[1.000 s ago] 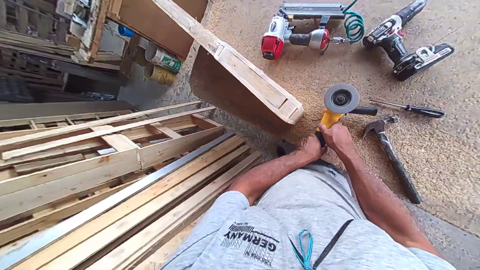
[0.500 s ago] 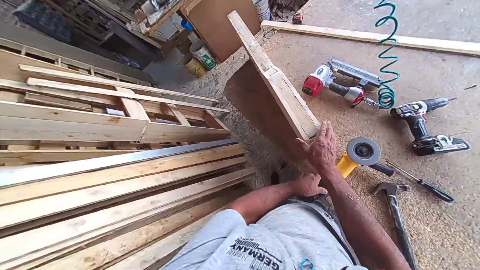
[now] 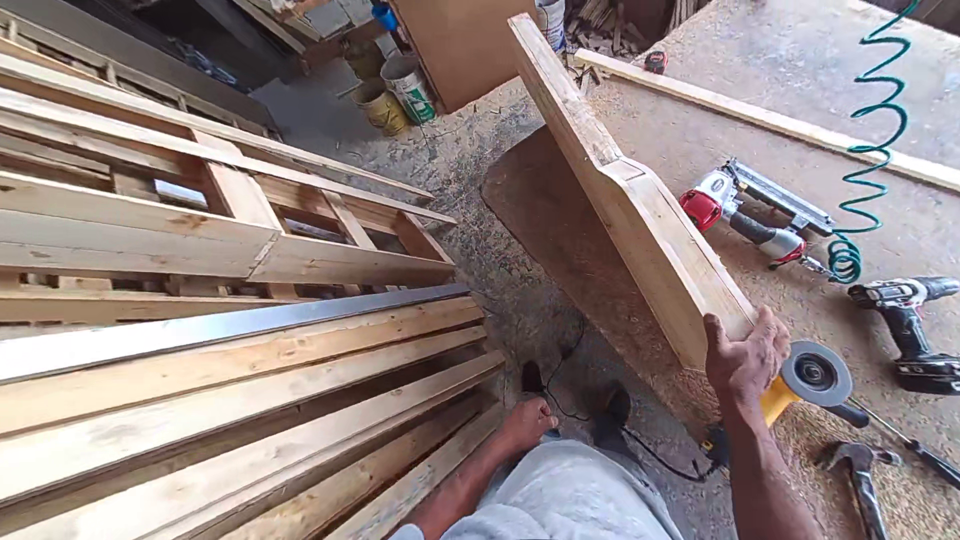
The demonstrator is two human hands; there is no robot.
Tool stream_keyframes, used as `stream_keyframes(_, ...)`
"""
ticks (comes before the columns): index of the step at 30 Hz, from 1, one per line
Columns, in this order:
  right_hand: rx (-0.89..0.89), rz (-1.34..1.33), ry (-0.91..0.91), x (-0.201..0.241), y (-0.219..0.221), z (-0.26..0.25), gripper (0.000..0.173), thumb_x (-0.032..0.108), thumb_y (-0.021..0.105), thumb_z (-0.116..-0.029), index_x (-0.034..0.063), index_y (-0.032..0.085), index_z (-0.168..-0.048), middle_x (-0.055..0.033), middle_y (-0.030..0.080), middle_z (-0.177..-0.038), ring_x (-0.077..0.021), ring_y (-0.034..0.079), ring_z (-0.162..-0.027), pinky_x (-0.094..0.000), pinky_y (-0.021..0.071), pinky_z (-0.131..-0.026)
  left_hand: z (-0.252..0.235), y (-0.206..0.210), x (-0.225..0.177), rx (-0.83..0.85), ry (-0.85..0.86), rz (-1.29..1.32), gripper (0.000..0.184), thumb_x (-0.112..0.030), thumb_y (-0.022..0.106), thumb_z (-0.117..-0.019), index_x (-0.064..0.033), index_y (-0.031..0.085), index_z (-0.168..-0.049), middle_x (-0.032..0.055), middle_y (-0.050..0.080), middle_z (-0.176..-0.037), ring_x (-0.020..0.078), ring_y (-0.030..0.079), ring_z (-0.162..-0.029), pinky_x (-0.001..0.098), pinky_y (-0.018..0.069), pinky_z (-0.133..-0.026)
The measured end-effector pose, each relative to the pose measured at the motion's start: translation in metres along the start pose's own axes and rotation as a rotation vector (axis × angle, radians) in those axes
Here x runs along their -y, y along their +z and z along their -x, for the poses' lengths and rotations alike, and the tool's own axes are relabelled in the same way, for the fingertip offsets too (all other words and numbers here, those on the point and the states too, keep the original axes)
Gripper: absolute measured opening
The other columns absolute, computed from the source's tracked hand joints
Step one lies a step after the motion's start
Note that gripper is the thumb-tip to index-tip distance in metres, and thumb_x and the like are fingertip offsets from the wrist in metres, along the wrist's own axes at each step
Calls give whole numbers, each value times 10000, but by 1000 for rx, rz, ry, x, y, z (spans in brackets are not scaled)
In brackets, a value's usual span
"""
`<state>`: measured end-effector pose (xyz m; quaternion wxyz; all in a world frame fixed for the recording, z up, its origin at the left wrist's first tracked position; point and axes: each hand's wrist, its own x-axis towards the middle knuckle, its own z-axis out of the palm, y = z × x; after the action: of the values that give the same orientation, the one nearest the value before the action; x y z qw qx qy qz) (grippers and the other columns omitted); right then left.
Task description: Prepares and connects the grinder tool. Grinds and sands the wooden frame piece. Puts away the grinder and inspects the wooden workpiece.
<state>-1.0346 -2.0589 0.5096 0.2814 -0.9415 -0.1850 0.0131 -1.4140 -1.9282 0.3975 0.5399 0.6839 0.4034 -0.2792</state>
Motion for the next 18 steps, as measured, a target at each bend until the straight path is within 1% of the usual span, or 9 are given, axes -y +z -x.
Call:
stream_keyframes(2,-80,4,12,1,7,0,936,741,488,-905,23,478,-1505,-293,508,-1466,-437,464,-1392,-575,342,-1169,7,-35,26,8,-26,-4,469,-431,597,-1015,-24,654,-1241,183,722,-1064,312,710,-1012,546,551,-962)
stream_keyframes(5,-162,-20,-29,-2,13,0,799,641,478,-961,18,531,-1458,-281,565,-1391,-394,519,-1341,-525,381,-1145,13,-88,67,-25,-83,-7,492,-463,591,-1013,-37,660,-1250,181,727,-1085,316,712,-1038,555,547,-980)
stream_keyframes(7,-196,-35,-42,-1,14,3,767,614,478,-972,14,543,-1445,-268,568,-1394,-354,524,-1343,-481,381,-1151,20,-120,90,-70,-135,-2,490,-467,599,-1010,-45,666,-1250,179,726,-1090,320,706,-1053,560,540,-986)
stream_keyframes(9,-230,-30,-46,1,15,6,804,639,470,-966,-6,533,-1443,-280,546,-1423,-351,499,-1373,-459,354,-1175,28,-151,107,-147,-163,17,473,-462,603,-1009,-53,666,-1239,169,727,-1070,308,710,-1027,553,549,-969)
stream_keyframes(11,-247,0,-6,2,17,11,851,667,445,-966,-19,501,-1465,-300,502,-1463,-372,454,-1414,-466,312,-1206,38,-177,120,-239,-167,71,455,-441,609,-1013,-48,665,-1236,163,728,-1070,292,717,-1010,534,560,-960)
stream_keyframes(13,-270,-2,83,7,18,14,790,608,449,-1006,-39,503,-1457,-312,509,-1455,-391,463,-1411,-490,319,-1208,46,-197,128,-318,-176,100,445,-434,612,-1014,-55,669,-1239,158,727,-1091,286,712,-1035,534,553,-978)
stream_keyframes(15,-298,-62,162,15,20,14,686,521,471,-1041,-29,520,-1448,-286,537,-1451,-355,495,-1399,-474,336,-1201,47,-209,135,-372,-192,117,431,-429,612,-1015,-65,670,-1238,146,727,-1096,279,708,-1041,534,551,-977)
stream_keyframes(18,-343,-152,198,21,22,11,591,434,507,-1035,-16,557,-1415,-258,578,-1411,-299,543,-1351,-430,365,-1177,41,-216,128,-374,-167,104,425,-430,609,-1014,-72,669,-1236,138,724,-1086,268,703,-1035,525,552,-970)
